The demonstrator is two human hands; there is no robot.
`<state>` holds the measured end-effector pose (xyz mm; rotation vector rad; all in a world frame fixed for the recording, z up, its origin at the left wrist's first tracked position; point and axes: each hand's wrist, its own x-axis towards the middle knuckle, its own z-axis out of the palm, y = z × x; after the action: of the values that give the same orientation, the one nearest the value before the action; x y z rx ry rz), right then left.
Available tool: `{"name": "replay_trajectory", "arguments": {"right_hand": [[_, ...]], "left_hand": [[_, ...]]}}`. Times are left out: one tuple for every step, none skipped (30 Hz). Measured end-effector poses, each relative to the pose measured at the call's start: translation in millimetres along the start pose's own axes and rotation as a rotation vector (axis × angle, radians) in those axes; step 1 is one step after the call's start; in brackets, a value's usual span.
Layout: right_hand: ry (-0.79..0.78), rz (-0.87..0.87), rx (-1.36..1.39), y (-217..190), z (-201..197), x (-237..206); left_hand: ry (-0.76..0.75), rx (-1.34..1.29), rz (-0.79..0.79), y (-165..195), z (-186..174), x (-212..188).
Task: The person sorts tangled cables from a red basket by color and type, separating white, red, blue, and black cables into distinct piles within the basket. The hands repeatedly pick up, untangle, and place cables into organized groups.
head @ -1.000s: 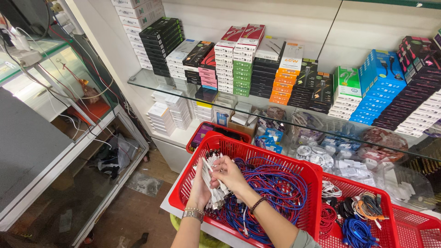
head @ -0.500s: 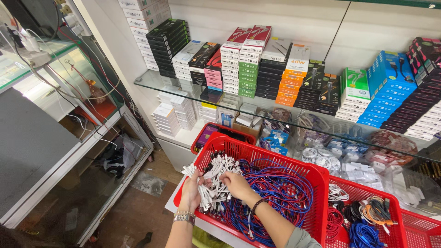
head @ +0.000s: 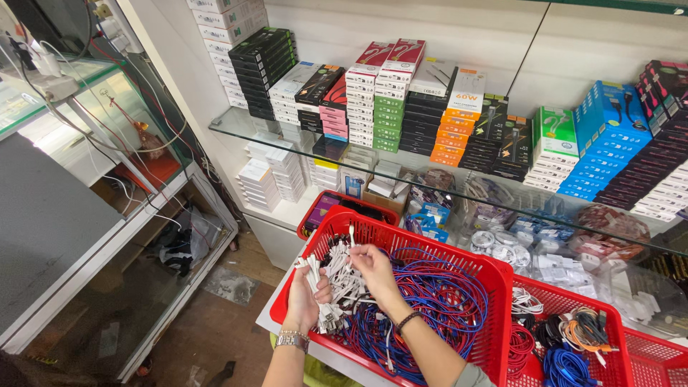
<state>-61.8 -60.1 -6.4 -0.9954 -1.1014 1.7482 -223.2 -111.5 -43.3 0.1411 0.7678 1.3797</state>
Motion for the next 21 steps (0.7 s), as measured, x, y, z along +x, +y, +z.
{"name": "replay_trajectory", "arguments": {"right_hand": [[-0.026, -0.062, 0.017, -5.6, -2.2, 4.5], [-0.051, -0.126, 0.033, -8.5, -4.2, 7.1], [-0.092, -0.104, -0.02, -8.9, -5.6, 9.1], [-0.134, -0.083, -0.074, -7.4, -6.4, 10.8], [-0.176, -0.06, -0.127, -3.6, -6.6, 11.3], [-0.177, -0.041, -0.136, 1.8, -6.4, 11.0], [-0.18, -0.023, -0.146, 8.5, -5.6, 9.6], [-0.182, -0.002, -0.155, 15.2, -4.5, 7.6], [-0.179, -0.01, -0.19, 21.5, -3.4, 5.2], [-0.178, -0.02, -0.226, 26.5, -2.2, 3.0], [-0.175, -0.028, -0.261, 29.7, -1.2, 0.7], [-0.158, -0.046, -0.383, 31.0, -0.9, -0.8], [-0.139, -0.067, -0.507, 29.9, -1.1, -1.9], [-0.12, -0.089, -0.63, 26.7, -1.6, -2.0], [-0.124, -0.031, -0.698, 21.5, -2.7, -1.5], [-0.129, 0.026, -0.766, 14.9, -3.8, -0.2], [-0.134, 0.085, -0.835, 7.2, -4.9, 2.1], [-0.095, -0.152, -0.92, -0.5, -5.4, 4.5], [-0.055, -0.395, -0.999, -8.1, -5.3, 7.9], [-0.015, -0.643, -1.069, -15.0, -4.6, 11.3], [-0.061, -0.679, -1.028, -20.6, -3.2, 14.8]], "left_hand": [[0.003, 0.008, -0.01, -3.1, 0.7, 1.3], [0.003, 0.017, -0.02, -5.9, 2.5, 2.7], [-0.013, 0.026, -0.013, -8.6, 5.2, 4.2], [-0.03, 0.035, -0.006, -11.2, 8.0, 5.3], [-0.045, 0.044, 0.003, -13.8, 10.5, 6.2], [-0.059, 0.066, 0.018, -15.4, 13.4, 5.9], [-0.073, 0.087, 0.035, -16.3, 16.0, 5.0], [-0.085, 0.107, 0.05, -18.1, 18.6, 4.2], [-0.022, 0.141, 0.049, -20.1, 21.1, 3.8], [0.04, 0.176, 0.049, -21.1, 23.2, 4.3], [0.104, 0.21, 0.048, -22.1, 24.0, 4.5], [0.116, 0.278, 0.049, -23.2, 24.0, 4.8], [0.125, 0.346, 0.051, -24.4, 23.7, 5.9], [0.134, 0.413, 0.055, -25.3, 22.5, 6.9], [0.104, 0.364, 0.035, -26.1, 20.5, 7.4], [0.074, 0.313, 0.017, -26.8, 18.6, 8.1], [0.045, 0.262, -0.003, -27.1, 17.7, 8.0], [0.018, 0.294, -0.041, -27.3, 16.9, 7.3], [-0.011, 0.326, -0.077, -28.0, 15.9, 7.6], [-0.042, 0.359, -0.112, -28.5, 14.9, 8.1], [-0.077, 0.385, -0.138, -29.0, 15.3, 7.4]]}}
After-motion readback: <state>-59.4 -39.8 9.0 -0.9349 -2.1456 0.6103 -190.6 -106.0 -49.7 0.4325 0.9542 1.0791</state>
